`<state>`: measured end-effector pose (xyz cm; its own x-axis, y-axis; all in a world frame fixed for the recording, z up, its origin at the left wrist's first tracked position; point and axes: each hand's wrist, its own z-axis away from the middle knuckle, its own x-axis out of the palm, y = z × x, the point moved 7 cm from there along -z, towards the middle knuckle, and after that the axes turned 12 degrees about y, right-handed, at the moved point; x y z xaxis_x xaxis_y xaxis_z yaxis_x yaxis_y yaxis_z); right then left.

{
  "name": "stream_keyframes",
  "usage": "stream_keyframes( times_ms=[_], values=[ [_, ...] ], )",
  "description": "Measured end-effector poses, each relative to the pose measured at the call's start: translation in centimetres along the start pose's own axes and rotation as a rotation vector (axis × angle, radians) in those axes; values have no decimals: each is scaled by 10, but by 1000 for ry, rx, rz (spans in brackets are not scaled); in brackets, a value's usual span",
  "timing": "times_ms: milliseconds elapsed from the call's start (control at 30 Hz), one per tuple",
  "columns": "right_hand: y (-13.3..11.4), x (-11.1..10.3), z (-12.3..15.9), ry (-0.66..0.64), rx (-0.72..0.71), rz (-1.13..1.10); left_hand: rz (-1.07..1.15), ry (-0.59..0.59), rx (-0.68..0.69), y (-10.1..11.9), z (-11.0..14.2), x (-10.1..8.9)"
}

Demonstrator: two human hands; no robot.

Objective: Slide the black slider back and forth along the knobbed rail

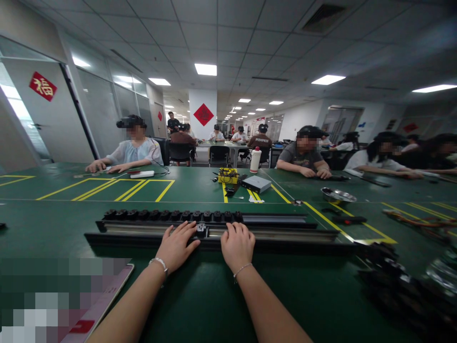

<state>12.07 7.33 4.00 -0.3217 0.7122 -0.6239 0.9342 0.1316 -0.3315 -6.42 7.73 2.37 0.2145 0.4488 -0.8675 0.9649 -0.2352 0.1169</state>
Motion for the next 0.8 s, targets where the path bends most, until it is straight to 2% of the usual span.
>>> stream_keyframes(
  times_ms=[800],
  values=[
    [-1,-1,0,-5,-2,18,-60,16,-5,8,2,0]
  ],
)
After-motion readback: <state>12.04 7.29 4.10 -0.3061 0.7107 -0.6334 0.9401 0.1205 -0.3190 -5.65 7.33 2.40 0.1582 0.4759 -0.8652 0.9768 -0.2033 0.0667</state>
